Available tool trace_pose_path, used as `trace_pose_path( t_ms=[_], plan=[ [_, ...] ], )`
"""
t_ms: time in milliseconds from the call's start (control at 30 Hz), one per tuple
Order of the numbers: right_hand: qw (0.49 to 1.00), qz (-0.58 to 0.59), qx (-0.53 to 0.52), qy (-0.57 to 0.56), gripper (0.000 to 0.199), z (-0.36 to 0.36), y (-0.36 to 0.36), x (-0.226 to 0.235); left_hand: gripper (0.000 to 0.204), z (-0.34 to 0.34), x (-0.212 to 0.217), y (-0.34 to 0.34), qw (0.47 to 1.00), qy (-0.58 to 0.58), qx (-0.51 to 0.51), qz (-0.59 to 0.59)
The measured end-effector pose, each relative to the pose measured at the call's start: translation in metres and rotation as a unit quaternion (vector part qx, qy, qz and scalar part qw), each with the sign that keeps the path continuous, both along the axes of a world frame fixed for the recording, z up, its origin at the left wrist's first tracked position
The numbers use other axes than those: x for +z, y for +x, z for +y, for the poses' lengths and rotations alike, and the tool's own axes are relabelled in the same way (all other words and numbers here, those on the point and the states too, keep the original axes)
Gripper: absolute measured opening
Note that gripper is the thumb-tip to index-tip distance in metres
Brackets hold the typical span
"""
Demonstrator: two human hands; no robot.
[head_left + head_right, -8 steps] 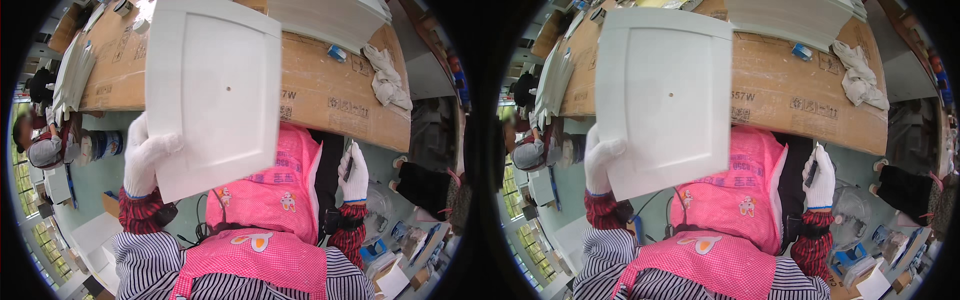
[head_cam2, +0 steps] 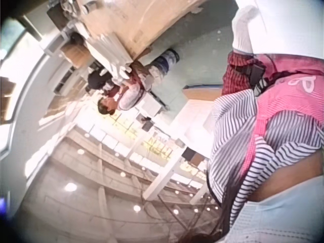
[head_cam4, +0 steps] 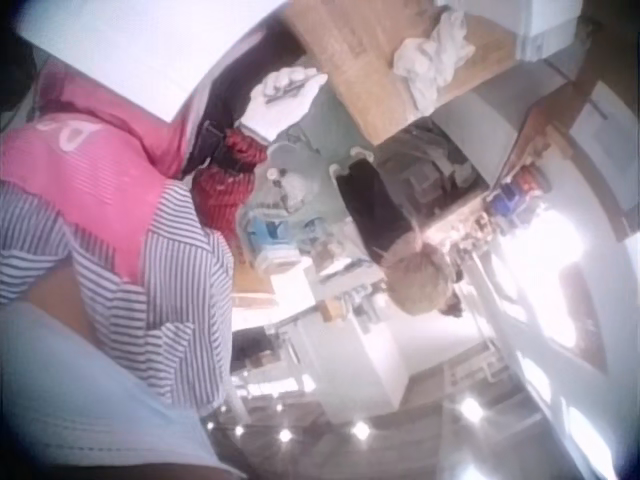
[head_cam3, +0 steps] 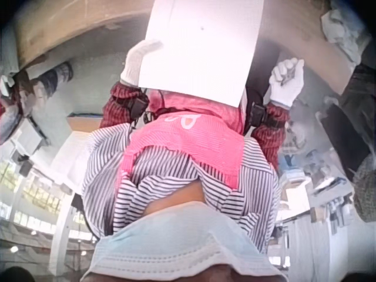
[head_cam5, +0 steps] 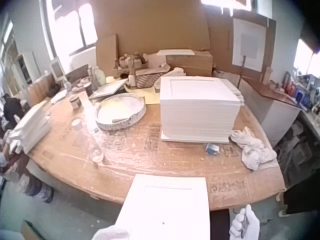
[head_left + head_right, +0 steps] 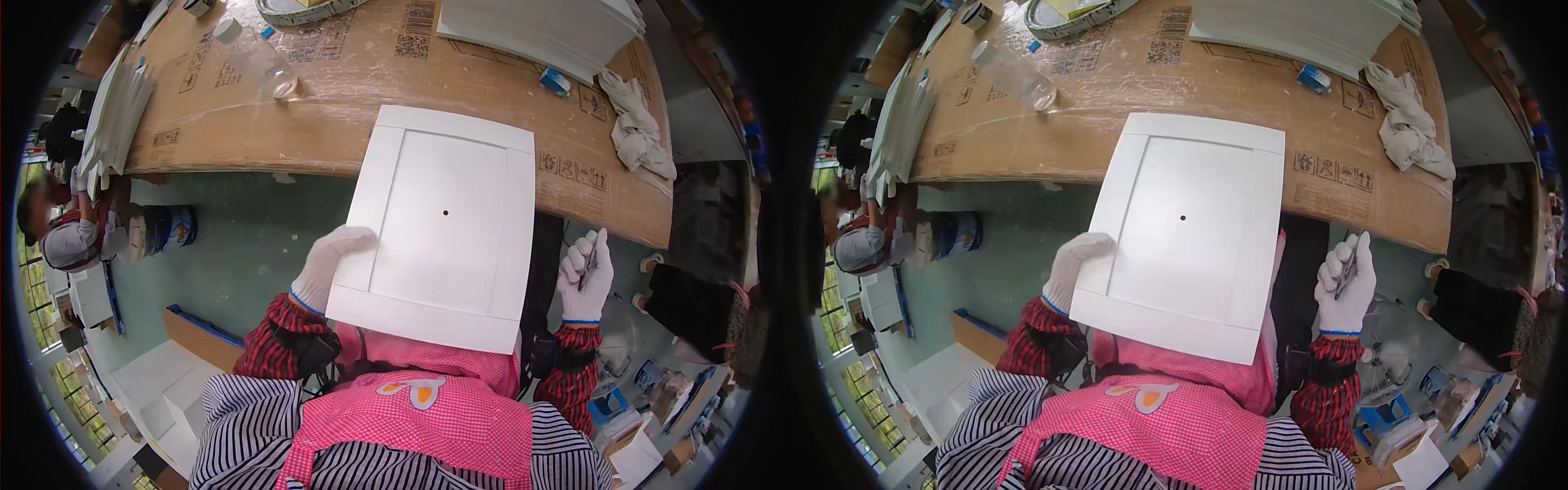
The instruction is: Cleaning and inspecting white furniture panels using a cloth and small tool.
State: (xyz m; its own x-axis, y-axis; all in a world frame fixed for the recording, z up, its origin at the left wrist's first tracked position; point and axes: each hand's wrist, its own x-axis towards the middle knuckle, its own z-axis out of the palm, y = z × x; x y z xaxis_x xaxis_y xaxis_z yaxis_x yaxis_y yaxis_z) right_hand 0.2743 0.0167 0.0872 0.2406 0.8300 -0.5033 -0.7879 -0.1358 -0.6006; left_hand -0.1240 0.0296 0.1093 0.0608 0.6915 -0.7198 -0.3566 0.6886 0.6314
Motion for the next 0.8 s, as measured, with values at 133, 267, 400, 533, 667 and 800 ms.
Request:
trace_pose_path(
  t_ms=[133, 267, 400, 533, 667, 800],
  plan=[
    [1.0, -0.007, 0.025, -0.002, 0.031, -0.003, 0.001, -0.001, 0.02, -0.006, 0.0, 0.002, 0.999, -0.029, -0.007, -0.037],
    [0.995, -0.039, 0.065, -0.061, 0.029, -0.001, -0.02, 0.003, 0.023, -0.007, -0.008, -0.003, 0.997, -0.027, -0.034, -0.06],
    [0.989, -0.057, 0.106, -0.081, 0.03, -0.003, -0.031, -0.004, 0.032, -0.017, -0.035, -0.014, 0.997, -0.036, -0.036, -0.064],
    [0.978, -0.103, 0.141, -0.112, 0.036, -0.008, -0.039, 0.0, 0.046, -0.027, -0.075, -0.016, 0.979, 0.121, -0.139, 0.083],
    [0.969, -0.087, 0.22, -0.072, 0.041, -0.018, -0.045, -0.01, 0.048, -0.029, -0.083, -0.017, 0.992, 0.101, -0.059, -0.051],
    [0.97, -0.124, 0.18, -0.104, 0.04, -0.015, -0.052, -0.008, 0.054, -0.017, -0.062, -0.009, 0.987, -0.029, 0.033, -0.155]
  ],
)
